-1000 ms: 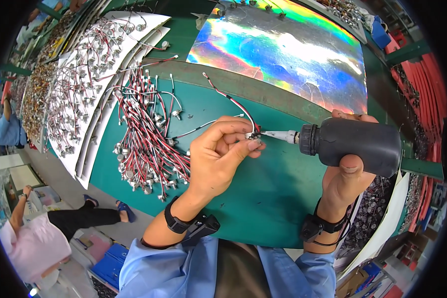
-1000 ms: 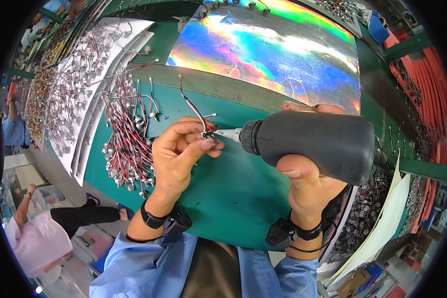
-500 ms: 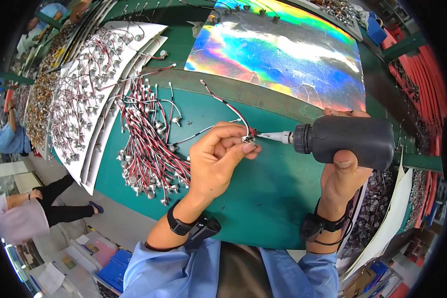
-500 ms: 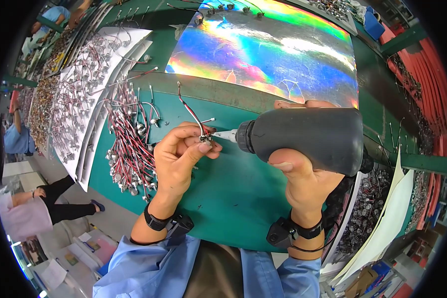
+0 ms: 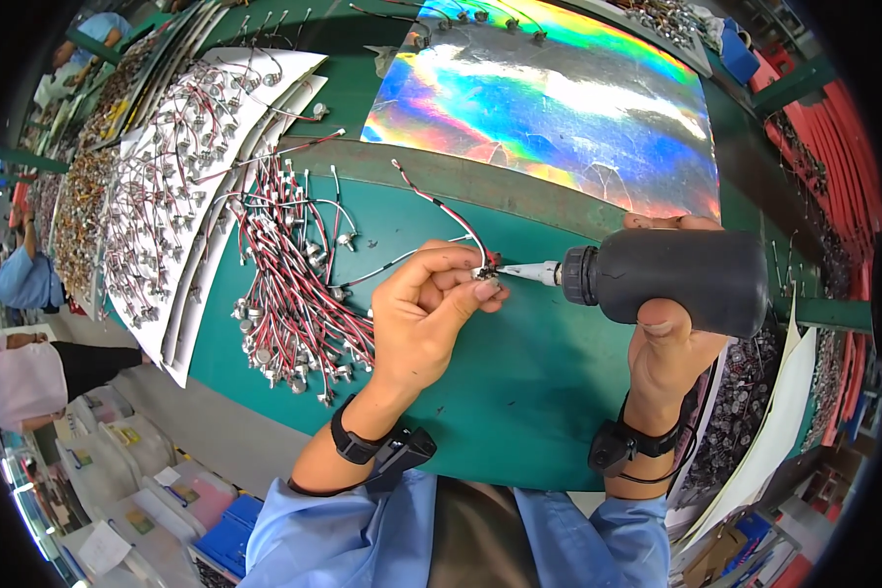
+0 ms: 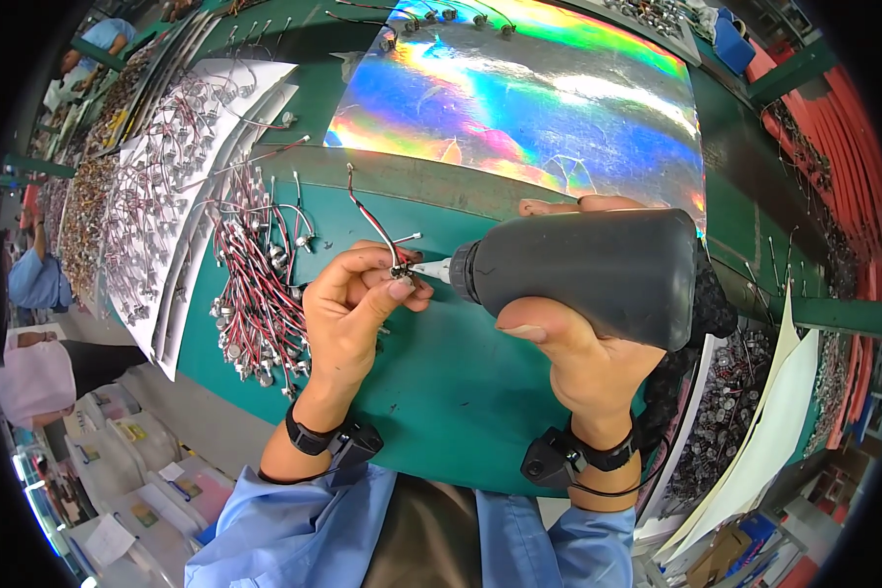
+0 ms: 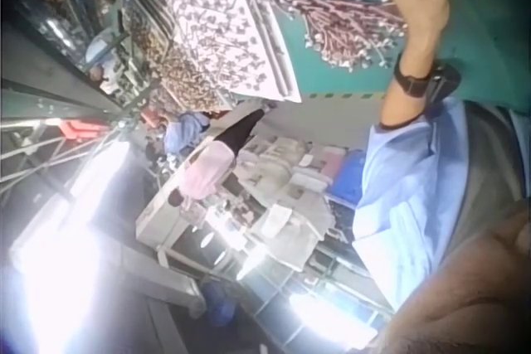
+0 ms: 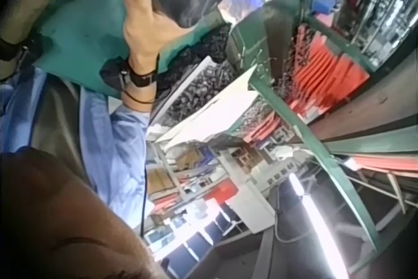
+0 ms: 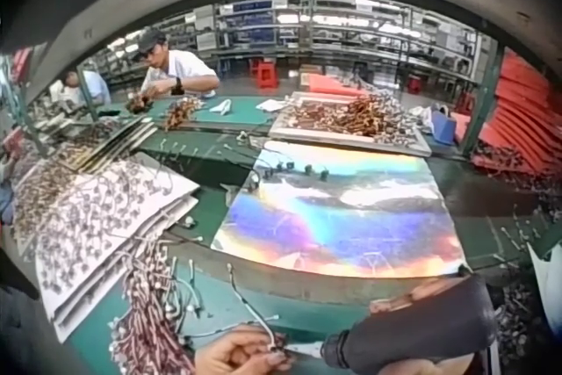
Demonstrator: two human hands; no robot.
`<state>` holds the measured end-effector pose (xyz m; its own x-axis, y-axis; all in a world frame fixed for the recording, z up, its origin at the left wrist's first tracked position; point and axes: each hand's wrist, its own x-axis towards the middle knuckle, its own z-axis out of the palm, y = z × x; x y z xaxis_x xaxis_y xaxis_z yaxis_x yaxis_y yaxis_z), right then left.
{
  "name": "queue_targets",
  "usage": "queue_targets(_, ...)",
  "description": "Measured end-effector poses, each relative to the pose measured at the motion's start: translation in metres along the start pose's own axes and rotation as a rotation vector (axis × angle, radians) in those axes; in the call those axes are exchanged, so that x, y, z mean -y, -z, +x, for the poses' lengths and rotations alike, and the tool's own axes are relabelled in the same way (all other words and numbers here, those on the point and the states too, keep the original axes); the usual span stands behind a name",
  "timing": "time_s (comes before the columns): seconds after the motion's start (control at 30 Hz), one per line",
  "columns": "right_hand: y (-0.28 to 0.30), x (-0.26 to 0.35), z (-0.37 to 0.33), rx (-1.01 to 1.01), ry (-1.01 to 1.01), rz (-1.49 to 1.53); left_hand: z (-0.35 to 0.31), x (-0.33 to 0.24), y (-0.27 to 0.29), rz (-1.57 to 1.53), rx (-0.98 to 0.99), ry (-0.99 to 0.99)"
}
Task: The person picks up a wire assembly, applies glue from a bottle to the base of the component, and places it onto a holographic sheet, repeating this process for several assemblies while occasionally wiping the glue bottle tip with a black cloth.
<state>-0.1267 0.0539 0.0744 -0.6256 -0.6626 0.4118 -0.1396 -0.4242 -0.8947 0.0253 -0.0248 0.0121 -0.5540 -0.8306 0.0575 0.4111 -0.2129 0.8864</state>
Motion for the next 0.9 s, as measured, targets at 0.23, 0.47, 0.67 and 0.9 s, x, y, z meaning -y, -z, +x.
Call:
queue_targets(0.23,0.003,0.0,0.004,0.001,0.031,0.0,0.001,-0.001,0.001,0.023,-0.013,0.021)
queue_targets(0.47,0.024,0.011,0.019,-0.132,0.057,-0.209,0.003,-0.013,0.002,0.1,-0.042,0.002)
queue_targets(0.67,0.064,0.018,0.029,-0.275,0.078,-0.315,0.056,-0.066,-0.002,0.554,-0.166,-0.121)
queue_targets(0.9,0.075,0.022,0.036,-0.337,0.085,-0.252,0.231,-0.063,0.047,1.056,-0.192,-0.072)
